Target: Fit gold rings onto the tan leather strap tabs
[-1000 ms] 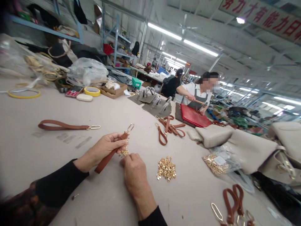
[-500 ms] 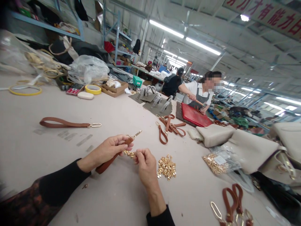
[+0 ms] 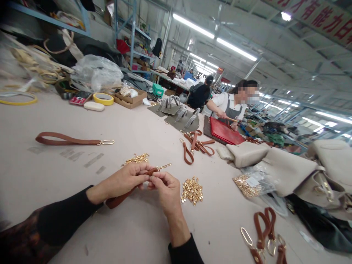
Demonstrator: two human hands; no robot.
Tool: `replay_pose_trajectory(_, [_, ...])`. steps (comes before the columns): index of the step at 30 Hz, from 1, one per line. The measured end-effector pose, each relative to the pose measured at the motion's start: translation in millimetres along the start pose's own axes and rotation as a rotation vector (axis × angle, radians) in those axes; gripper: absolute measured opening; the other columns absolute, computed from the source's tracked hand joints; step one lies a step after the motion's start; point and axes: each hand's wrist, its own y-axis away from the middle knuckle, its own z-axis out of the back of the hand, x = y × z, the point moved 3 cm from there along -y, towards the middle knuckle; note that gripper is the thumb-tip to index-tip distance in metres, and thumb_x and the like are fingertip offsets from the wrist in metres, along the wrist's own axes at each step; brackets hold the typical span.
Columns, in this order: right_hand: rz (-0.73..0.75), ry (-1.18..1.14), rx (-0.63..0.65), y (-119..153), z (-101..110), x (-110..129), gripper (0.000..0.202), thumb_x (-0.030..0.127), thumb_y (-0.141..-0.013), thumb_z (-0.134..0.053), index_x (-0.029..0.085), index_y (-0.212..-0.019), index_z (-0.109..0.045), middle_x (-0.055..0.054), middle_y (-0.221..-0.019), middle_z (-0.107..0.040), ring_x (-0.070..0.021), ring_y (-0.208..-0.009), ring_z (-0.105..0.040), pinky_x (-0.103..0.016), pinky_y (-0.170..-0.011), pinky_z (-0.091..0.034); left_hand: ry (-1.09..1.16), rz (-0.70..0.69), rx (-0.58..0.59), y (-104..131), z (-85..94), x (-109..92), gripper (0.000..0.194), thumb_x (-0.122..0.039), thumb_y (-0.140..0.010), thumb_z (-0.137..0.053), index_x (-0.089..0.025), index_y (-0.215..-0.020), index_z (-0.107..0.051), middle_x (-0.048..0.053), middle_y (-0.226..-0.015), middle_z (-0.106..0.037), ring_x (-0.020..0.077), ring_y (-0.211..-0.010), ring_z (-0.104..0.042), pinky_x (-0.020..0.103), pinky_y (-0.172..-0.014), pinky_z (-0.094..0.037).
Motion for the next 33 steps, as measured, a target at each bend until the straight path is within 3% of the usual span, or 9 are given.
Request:
replay_pose_trajectory(8, [0.041,0.078,-0.037,-0.6,4.8,-5.9,0.023,0.035,-0.073,-0.075,0.014,-0.081,-0.068,-0.002,-0.067,-0.067,-0.0120,-0.060,-0.060,-0.024,-0.062,-0.049,-0.141,-0.034,0.015,2.9,-1.5,-0.9,0.019,-0.022,-0.082,-0.048,-0.018,-0.093,-0.064,0.003,-0.089,-0.067,0.0202,-0.081,-0.061,0.022,-0.058,-0.047])
replay_pose_trajectory(15, [0.083,0.008,-0.081,2.4,-0.6,-6.7,0.026,0.031,-0.074,-0.071,0.016,-0.076,-0.051,0.000,-0.069,-0.064,-0.0115,-0.060,-0.060,-0.024,-0.061,-0.049,-0.363,-0.107,0.002,4.9,0.7,-2.8,0.016,-0.024,-0.088,-0.047,-0.021,-0.086,-0.063,0.002,-0.086,-0.065,0.0200,-0.081,-0.060,0.022,-0.065,-0.048])
replay_pose_trajectory(21, [0.124,0.029,-0.171,4.9,-4.5,-1.4,0.024,0.027,-0.073,-0.070,0.017,-0.077,-0.048,0.003,-0.067,-0.058,-0.0094,-0.057,-0.054,-0.022,-0.055,-0.044,-0.292,-0.123,-0.004,3.9,-5.3,-3.5,0.023,-0.029,-0.089,-0.050,-0.022,-0.105,-0.065,0.002,-0.095,-0.067,0.0193,-0.079,-0.064,0.023,-0.066,-0.052])
replay_pose_trajectory(23, [0.147,0.114,-0.184,4.7,-3.8,4.2,0.020,0.026,-0.075,-0.068,0.017,-0.077,-0.051,0.002,-0.070,-0.059,-0.0098,-0.059,-0.054,-0.023,-0.057,-0.044,-0.219,-0.075,-0.013,3.0,-6.5,-0.4,0.033,-0.034,-0.088,-0.051,-0.018,-0.115,-0.062,0.005,-0.091,-0.067,0.0206,-0.075,-0.065,0.025,-0.063,-0.054])
replay_pose_trajectory(26, [0.167,0.264,-0.116,5.3,5.3,16.6,0.019,0.029,-0.078,-0.067,0.017,-0.085,-0.054,0.002,-0.071,-0.061,-0.0117,-0.063,-0.056,-0.024,-0.060,-0.044,-0.175,0.019,-0.024,2.4,-5.5,4.0,0.049,-0.039,-0.089,-0.047,-0.012,-0.129,-0.054,0.003,-0.069,-0.063,0.0187,-0.057,-0.060,0.025,-0.052,-0.051])
replay_pose_trajectory(28, [0.139,0.453,-0.108,10.1,20.9,25.1,0.023,0.031,-0.079,-0.066,0.018,-0.092,-0.053,0.002,-0.071,-0.062,-0.0132,-0.064,-0.057,-0.025,-0.061,-0.043,-0.209,0.067,-0.061,2.2,-1.8,5.7,0.052,-0.041,-0.089,-0.046,-0.012,-0.132,-0.052,-0.001,-0.060,-0.056,0.0169,-0.052,-0.054,0.022,-0.046,-0.044])
replay_pose_trajectory(33, [-0.072,1.132,-0.264,40.4,73.5,33.3,0.012,0.022,-0.085,-0.054,0.020,-0.097,-0.054,0.001,-0.071,-0.065,-0.0195,-0.070,-0.060,-0.030,-0.066,-0.038,-0.254,0.077,-0.154,1.2,8.4,5.5,0.048,-0.045,-0.087,-0.048,-0.015,-0.122,-0.062,-0.002,-0.057,-0.048,0.0153,-0.052,-0.045,0.022,-0.045,-0.032])
